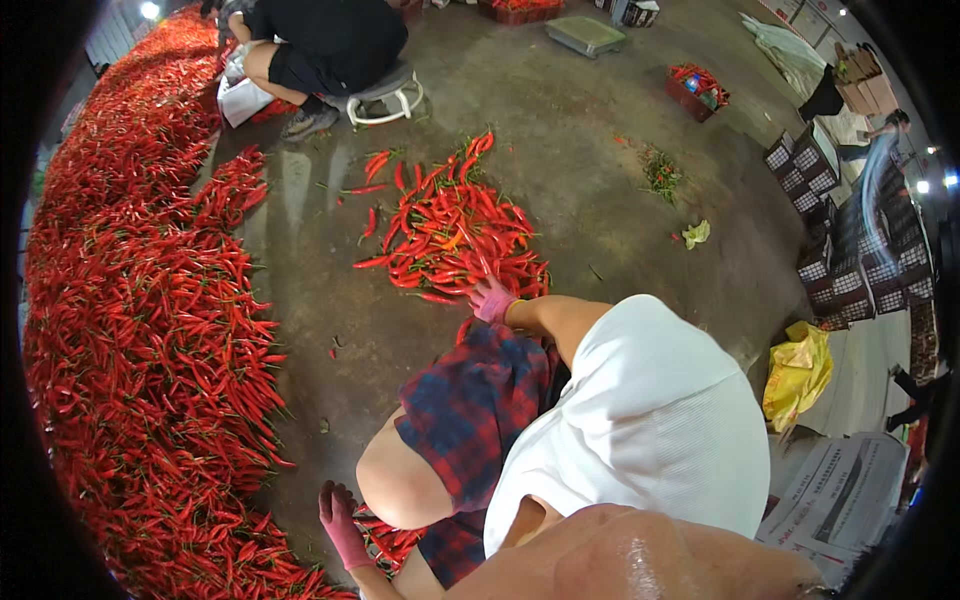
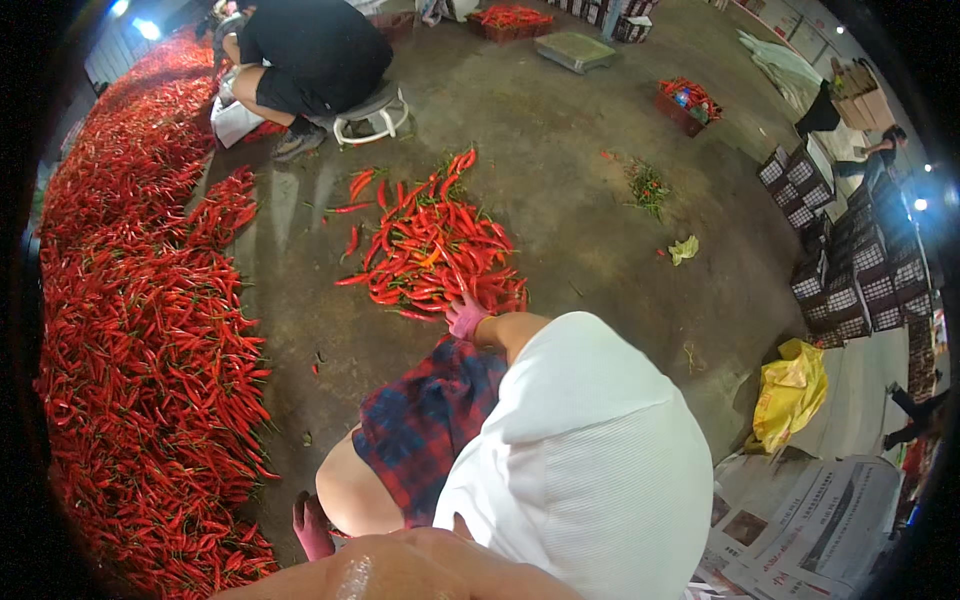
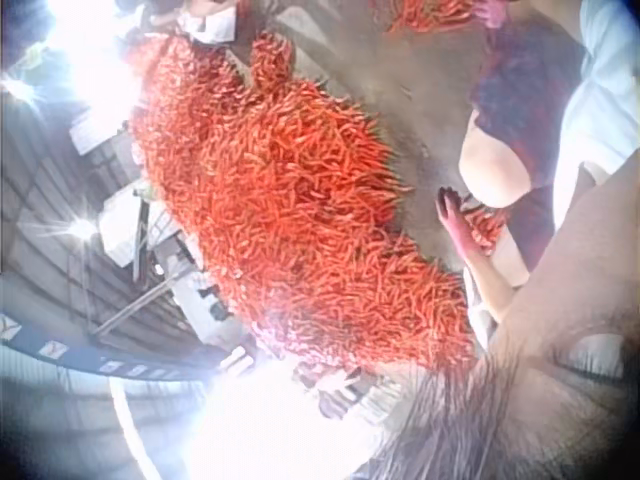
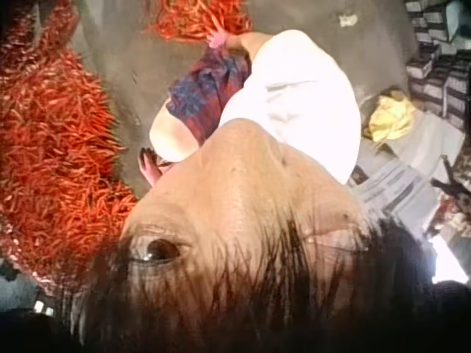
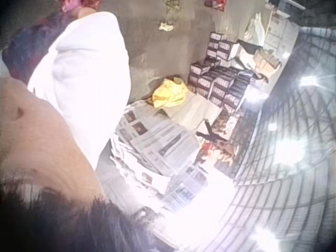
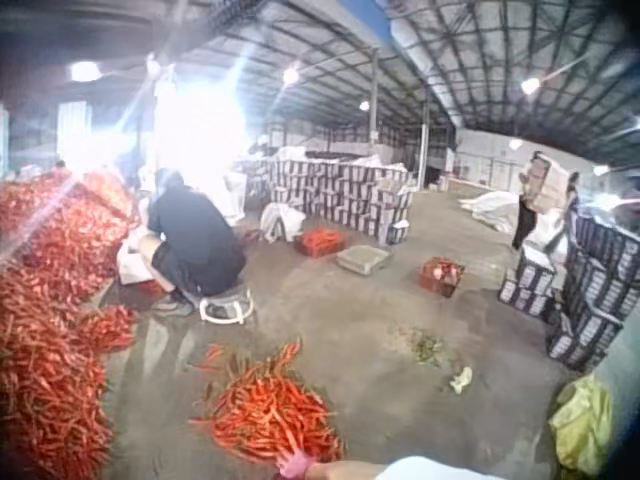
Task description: The person picks up handfuls of red chili peppers from a pile on the floor and places them into a cardboard box.
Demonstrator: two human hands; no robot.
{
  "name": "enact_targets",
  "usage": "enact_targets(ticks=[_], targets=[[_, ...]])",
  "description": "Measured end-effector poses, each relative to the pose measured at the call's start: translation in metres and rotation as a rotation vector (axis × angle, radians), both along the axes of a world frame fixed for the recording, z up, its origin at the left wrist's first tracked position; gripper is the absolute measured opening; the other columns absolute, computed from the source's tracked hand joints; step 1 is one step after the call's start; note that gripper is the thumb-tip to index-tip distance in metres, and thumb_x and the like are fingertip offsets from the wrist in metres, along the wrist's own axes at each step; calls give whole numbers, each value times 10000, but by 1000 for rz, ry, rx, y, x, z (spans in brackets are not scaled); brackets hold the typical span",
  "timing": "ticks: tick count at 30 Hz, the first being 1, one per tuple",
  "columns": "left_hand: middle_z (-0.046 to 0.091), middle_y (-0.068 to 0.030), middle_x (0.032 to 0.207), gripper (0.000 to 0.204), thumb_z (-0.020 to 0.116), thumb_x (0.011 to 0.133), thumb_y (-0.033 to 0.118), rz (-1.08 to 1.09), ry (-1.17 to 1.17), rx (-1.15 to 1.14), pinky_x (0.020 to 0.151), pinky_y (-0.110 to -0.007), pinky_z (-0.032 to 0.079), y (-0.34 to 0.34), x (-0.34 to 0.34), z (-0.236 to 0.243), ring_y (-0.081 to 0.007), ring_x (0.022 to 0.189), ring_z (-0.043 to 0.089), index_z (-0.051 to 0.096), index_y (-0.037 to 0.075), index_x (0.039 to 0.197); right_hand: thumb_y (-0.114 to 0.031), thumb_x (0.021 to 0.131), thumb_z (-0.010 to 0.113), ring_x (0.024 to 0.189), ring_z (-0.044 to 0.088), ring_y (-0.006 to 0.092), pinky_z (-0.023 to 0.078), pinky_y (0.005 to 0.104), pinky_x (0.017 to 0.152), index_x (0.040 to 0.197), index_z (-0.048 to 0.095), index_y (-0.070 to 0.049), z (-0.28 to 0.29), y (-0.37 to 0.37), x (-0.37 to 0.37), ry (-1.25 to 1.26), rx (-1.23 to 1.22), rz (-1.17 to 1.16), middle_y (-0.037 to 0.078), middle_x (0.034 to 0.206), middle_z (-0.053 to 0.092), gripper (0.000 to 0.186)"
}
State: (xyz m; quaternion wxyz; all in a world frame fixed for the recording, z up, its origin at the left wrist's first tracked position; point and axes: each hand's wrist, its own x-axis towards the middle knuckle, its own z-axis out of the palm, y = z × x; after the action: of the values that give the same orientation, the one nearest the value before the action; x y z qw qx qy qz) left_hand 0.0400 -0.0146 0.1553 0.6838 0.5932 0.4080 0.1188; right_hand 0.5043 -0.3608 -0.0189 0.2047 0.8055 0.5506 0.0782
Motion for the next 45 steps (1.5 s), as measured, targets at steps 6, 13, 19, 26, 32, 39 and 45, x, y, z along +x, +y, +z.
enact_targets(ticks=[6, 13, 19, 26, 32, 39, 45], targets=[[622, -93, 1156, 379, 567, 955, 174, -48, 2, 305, 830, -248, 484, 44, -12, 31, -152, 1010, 569, 562, -27, 1277, -370, 717, 705, 1245, 500, 321, 374, 539, 1030, 1064, 708, -119, 60, 70, -47, 838, -118, -34, 125, 1245, 602, 428], [587, -114, 1301, 484, 584, 963, 212, -40, -37, 198, 999, -305, 447, 16, -18, 50, -165, 1183, 552, 479, -18, 1375, -359, 743, 665, 1207, 540, 341, 415, 475, 1026, 1071, 695, -97, 85, 196, -113, 959, -657, -52, 160, 1226, 616, 421], [655, -63, 1161, 502, 614, 935, 289, -196, 136, 53, 854, -288, 498, 18, -4, 32, -134, 985, 593, 515, 49, 1364, -342, 785, 616, 1082, 623, 338, 497, 420, 915, 1138, 664, -56, 18, 296, -94, 1063, -288, 262, 180, 1164, 658, 457], [526, -214, 1349, 589, 612, 894, 410, 92, 515, 564, 1081, -413, 382, 168, -23, -82, -351, 1292, 470, 541, -11, 1299, -328, 808, 642, 1094, 606, 329, 472, 386, 956, 1140, 628, 9, 8, 499, -61, 1469, -206, -5, 205, 1167, 638, 473], [492, -189, 1413, 613, 594, 907, 441, 430, 486, 700, 1120, -427, 320, 394, 30, -99, -360, 1368, 379, 500, 54, 1375, -381, 852, 638, 1202, 547, 349, 423, 396, 1015, 1243, 598, 25, 31, 744, -88, 1357, 380, 236, 213, 1274, 593, 566], [302, -197, 1547, 1112, 631, 728, 726, 745, 882, 614, 1112, -522, 322, 505, 78, -144, -450, 1415, 269, 183, 117, 1543, -767, 739, 608, 1349, 379, 469, 308, 497, 1118, 1562, 195, -206, 48, 875, -184, 1067, 196, 95, 322, 1502, 293, 1078], [342, -259, 1489, 1113, 638, 758, 705, 682, 638, 456, 1068, -500, 380, 478, 91, -151, -451, 1316, 435, 168, 55, 1530, -777, 722, 616, 1293, 437, 473, 397, 499, 1042, 1540, 248, -212, 14, 851, -182, 1051, 211, 339, 332, 1425, 371, 1060]])
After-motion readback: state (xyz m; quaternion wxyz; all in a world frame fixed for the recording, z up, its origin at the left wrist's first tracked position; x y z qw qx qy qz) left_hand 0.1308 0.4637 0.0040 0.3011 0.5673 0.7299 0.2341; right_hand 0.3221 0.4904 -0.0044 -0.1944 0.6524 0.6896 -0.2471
